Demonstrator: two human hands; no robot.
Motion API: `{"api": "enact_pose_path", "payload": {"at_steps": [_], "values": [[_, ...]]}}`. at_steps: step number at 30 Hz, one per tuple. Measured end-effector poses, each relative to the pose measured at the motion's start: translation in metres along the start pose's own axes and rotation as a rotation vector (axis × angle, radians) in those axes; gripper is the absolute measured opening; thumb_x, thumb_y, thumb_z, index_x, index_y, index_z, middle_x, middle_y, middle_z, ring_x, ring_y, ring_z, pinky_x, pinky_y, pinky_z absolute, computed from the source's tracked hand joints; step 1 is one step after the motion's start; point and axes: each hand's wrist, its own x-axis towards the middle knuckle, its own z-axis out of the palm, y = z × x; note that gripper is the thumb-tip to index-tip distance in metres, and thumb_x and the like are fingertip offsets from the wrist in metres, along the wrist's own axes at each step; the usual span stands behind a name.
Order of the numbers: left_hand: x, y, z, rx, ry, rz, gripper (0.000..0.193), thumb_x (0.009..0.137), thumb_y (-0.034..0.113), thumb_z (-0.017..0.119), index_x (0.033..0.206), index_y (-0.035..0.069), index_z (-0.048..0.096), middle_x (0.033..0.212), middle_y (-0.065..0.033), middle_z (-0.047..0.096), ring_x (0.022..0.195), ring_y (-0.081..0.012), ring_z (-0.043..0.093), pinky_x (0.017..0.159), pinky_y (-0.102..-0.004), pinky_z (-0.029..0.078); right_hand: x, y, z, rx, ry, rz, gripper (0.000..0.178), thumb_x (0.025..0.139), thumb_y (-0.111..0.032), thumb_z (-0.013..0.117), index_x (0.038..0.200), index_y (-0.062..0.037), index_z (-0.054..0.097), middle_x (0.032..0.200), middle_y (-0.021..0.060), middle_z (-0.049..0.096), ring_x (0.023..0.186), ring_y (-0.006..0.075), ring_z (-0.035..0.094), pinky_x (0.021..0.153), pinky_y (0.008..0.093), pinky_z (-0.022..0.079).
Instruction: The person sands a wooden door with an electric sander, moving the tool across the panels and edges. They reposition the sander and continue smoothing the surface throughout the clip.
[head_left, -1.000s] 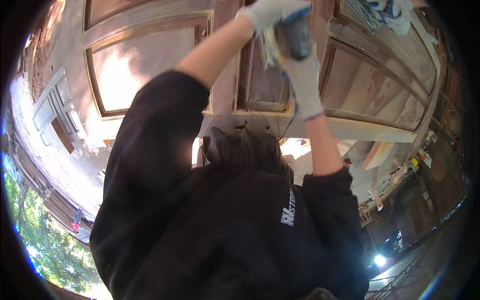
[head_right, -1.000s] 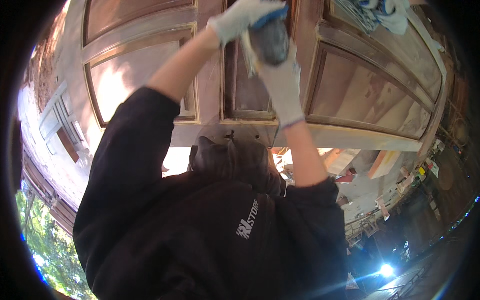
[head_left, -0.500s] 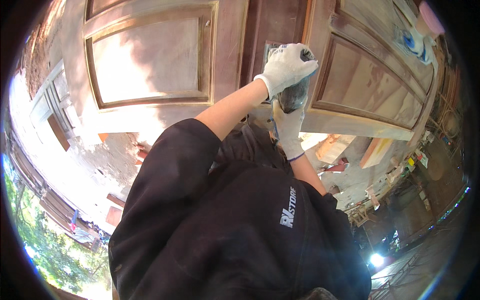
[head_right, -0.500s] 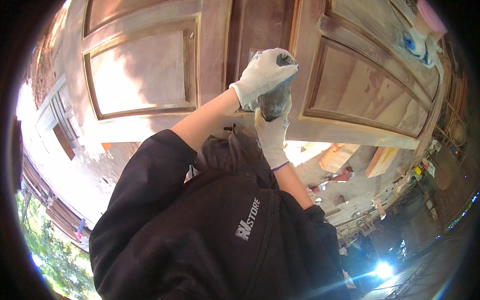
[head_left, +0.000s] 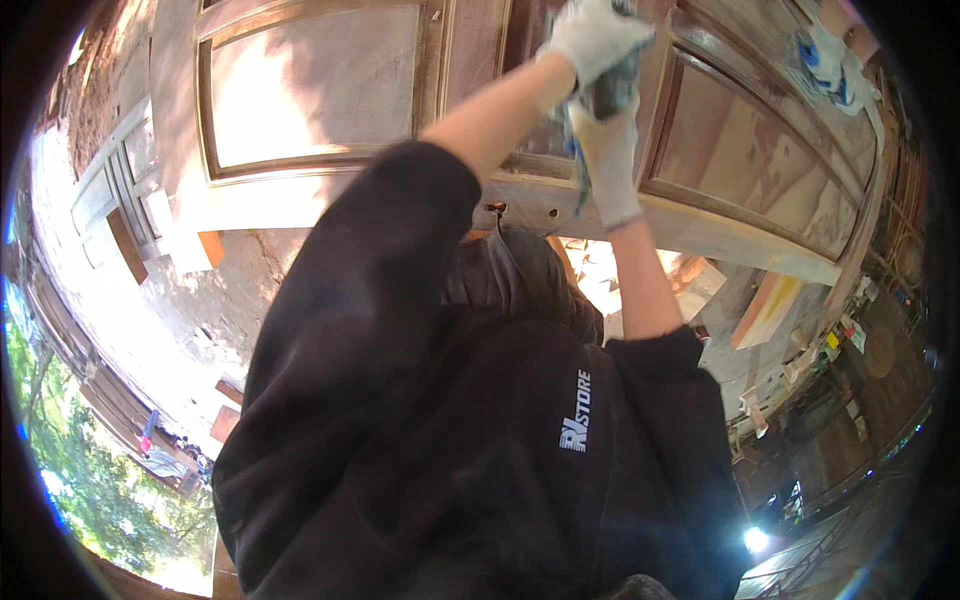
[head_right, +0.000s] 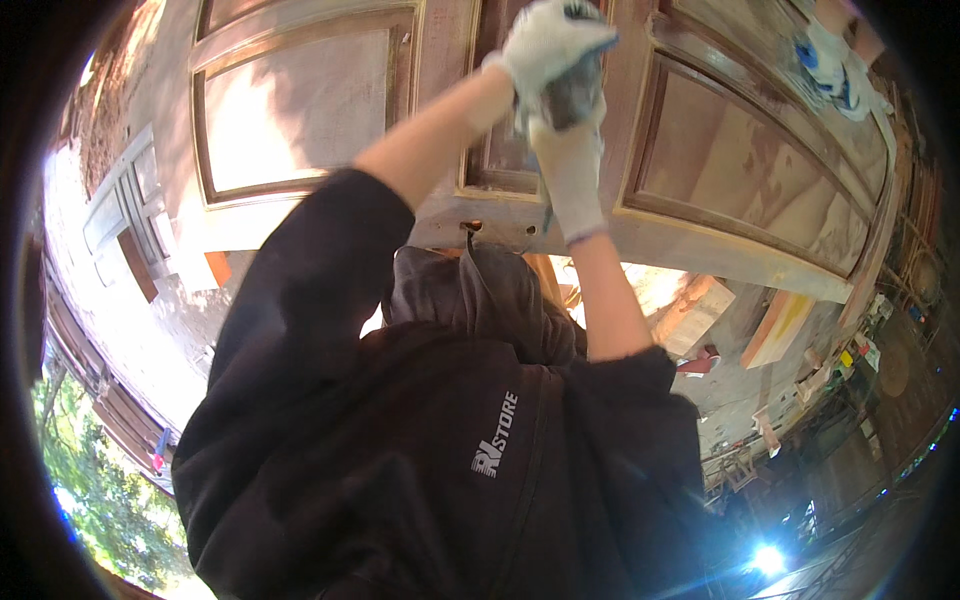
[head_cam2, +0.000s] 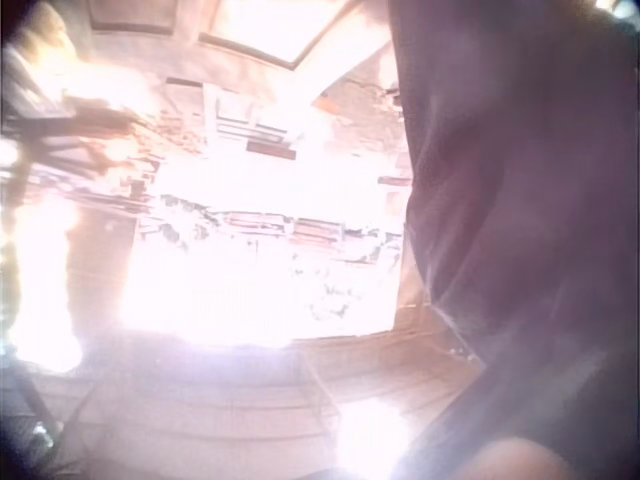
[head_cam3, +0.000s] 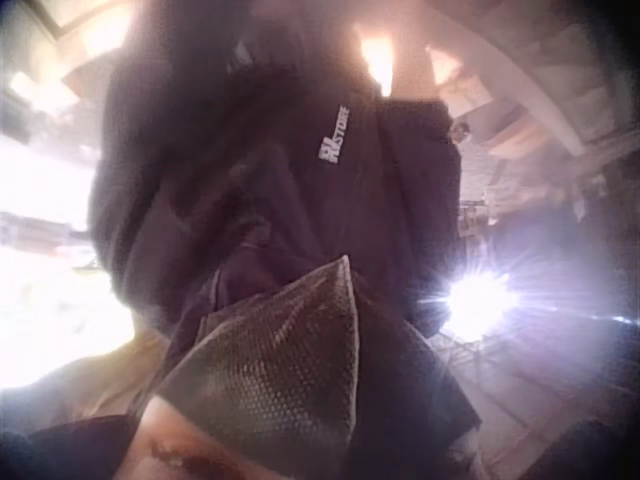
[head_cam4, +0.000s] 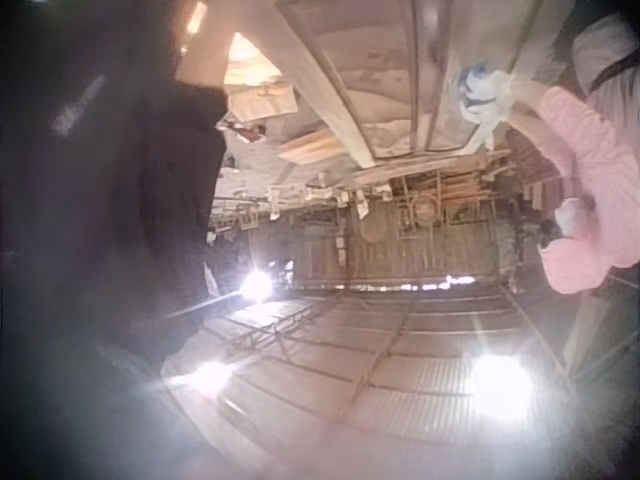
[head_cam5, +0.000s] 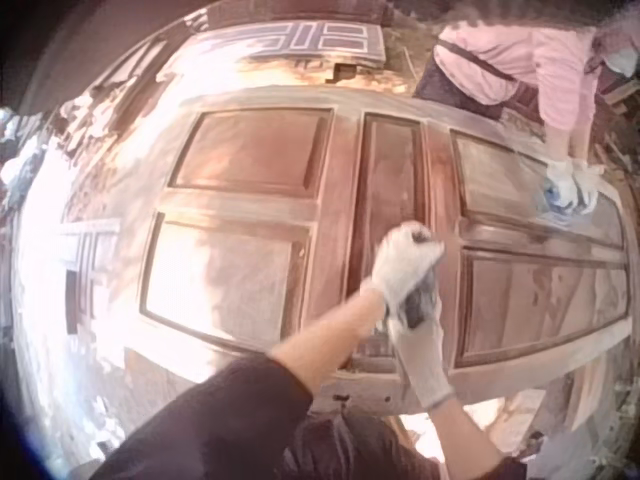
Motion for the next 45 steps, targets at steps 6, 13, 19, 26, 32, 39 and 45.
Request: {"api": "enact_pose_path", "payload": {"at_steps": [6, 13, 19, 26, 32, 39, 45], "values": [[-0.071, -0.011, 0.008, 0.118, 0.103, 0.013, 0.038, 0.078, 0.035, 0.077, 0.099, 0.003, 0.073, 0.099, -0.0131, 0.073, 0.091, -0.0264, 0.071, 0.084, -0.036, 0.055, -0.061, 0.013, -0.018, 0.079, -0.077, 0.162, 0.078, 0.075, -0.026, 0.081, 0.136, 0.0006, 0.042, 0.11, 0.0182, 0.068, 0.087, 0.0227, 0.07, 0.069, 0.0362, 0.057], [0.046, 0.016, -0.041, 0.253, 0.251, -0.039, 0.037, 0.076, 0.033, 0.076, 0.098, 0.004, 0.071, 0.098, -0.0197, 0.073, 0.098, -0.033, 0.07, 0.087, -0.0422, 0.054, 0.05, -0.063, 0.016, -0.068, -0.159, -0.032, 0.077, 0.076, -0.024, 0.079, 0.136, 0.0033, 0.04, 0.109, 0.0198, 0.068, 0.091, 0.0286, 0.07, 0.075, 0.0378, 0.058], [-0.003, 0.021, -0.035, 0.194, 0.118, -0.049, 0.045, 0.073, 0.033, 0.077, 0.106, 0.005, 0.065, 0.102, -0.0183, 0.071, 0.101, -0.0347, 0.068, 0.087, -0.0419, 0.054, 0.009, -0.043, 0.021, 0.094, -0.111, -0.066, 0.08, 0.082, -0.021, 0.069, 0.144, 0.0042, 0.024, 0.114, 0.0332, 0.063, 0.105, 0.0441, 0.066, 0.089, 0.0477, 0.054], [-0.088, 0.005, -0.013, 0.184, 0.069, -0.094, 0.061, 0.073, 0.037, 0.081, 0.122, 0.007, 0.06, 0.113, -0.0166, 0.068, 0.108, -0.0328, 0.065, 0.094, -0.0423, 0.051, -0.081, -0.025, 0.002, 0.078, 0.041, 0.135, 0.085, 0.082, -0.02, 0.078, 0.15, -0.0075, 0.028, 0.118, 0.0238, 0.066, 0.111, 0.0346, 0.066, 0.089, 0.0439, 0.054], [0.022, 0.002, -0.032, 0.046, 0.079, -0.077, 0.055, 0.074, 0.035, 0.077, 0.118, 0.007, 0.059, 0.108, -0.0194, 0.066, 0.106, -0.0345, 0.064, 0.091, -0.043, 0.051, 0.025, -0.069, 0.027, -0.02, -0.033, 0.118, 0.076, 0.077, -0.024, 0.074, 0.14, -0.0013, 0.038, 0.113, 0.0231, 0.068, 0.104, 0.0375, 0.068, 0.088, 0.0455, 0.055], [0.085, 0.016, -0.027, 0.019, 0.15, 0.012, 0.049, 0.076, 0.033, 0.073, 0.114, 0.003, 0.061, 0.105, -0.0215, 0.07, 0.102, -0.0352, 0.067, 0.088, -0.0421, 0.052, 0.091, -0.082, 0.03, 0.059, 0.079, 0.051, 0.056, 0.077, -0.019, 0.074, 0.124, -0.0007, 0.051, 0.104, 0.0204, 0.072, 0.091, 0.0314, 0.072, 0.076, 0.0404, 0.057], [-0.041, 0.011, -0.048, 0.048, -0.001, -0.174, 0.062, 0.075, 0.038, 0.079, 0.125, 0.011, 0.055, 0.117, -0.0171, 0.056, 0.113, -0.0326, 0.057, 0.097, -0.043, 0.047, -0.026, -0.058, 0.016, 0.036, -0.072, 0.16, 0.076, 0.077, -0.023, 0.079, 0.139, -0.0008, 0.041, 0.114, 0.0223, 0.069, 0.105, 0.034, 0.069, 0.087, 0.0419, 0.054]]}}
